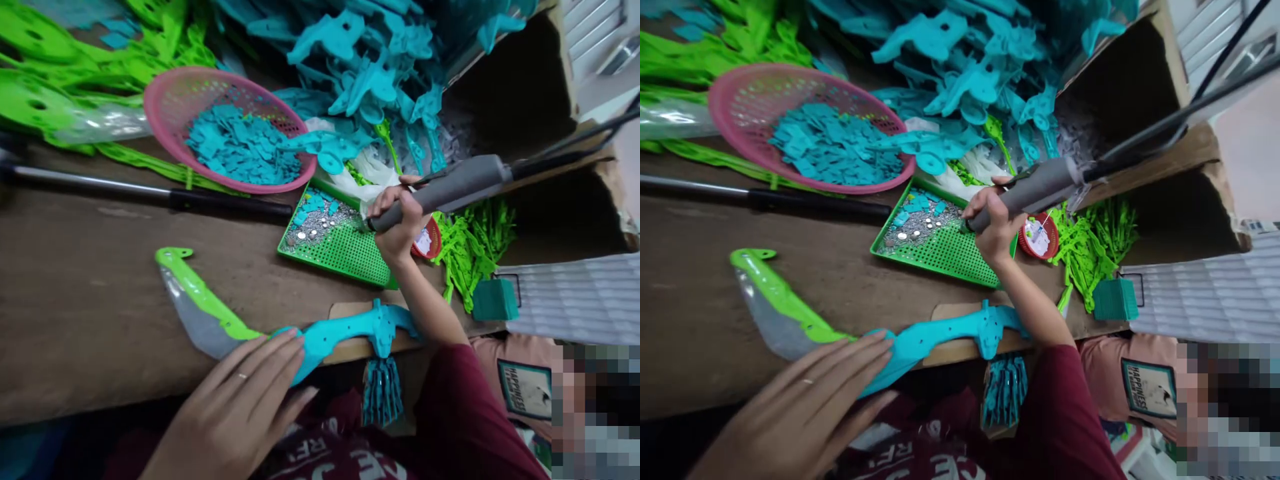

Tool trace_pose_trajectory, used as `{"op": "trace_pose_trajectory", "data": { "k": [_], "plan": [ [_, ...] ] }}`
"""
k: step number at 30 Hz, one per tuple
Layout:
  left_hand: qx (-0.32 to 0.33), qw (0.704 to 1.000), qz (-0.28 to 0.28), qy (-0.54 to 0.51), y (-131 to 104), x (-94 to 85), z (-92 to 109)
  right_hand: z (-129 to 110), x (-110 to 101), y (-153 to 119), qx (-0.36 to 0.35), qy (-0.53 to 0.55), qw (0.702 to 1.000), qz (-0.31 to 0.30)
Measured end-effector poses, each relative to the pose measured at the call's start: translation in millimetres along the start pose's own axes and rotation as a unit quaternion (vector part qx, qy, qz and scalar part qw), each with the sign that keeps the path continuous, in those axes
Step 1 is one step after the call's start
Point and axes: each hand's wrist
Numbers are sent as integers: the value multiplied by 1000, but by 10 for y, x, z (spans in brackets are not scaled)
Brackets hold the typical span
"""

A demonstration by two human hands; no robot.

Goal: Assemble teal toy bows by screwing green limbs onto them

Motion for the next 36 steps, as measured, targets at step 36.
{"op": "trace_pose_trajectory", "data": {
  "k": [36],
  "plan": [
    [217,912,-271,219,1577,599,-473,358,-1106,-54,29,-61,989,131]
  ]
}}
Point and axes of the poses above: each hand's wrist, its own y-axis towards the middle knuckle, its own x-axis out of the palm, z = x × y, and after that the axes turned 6 degrees about -y, right-handed
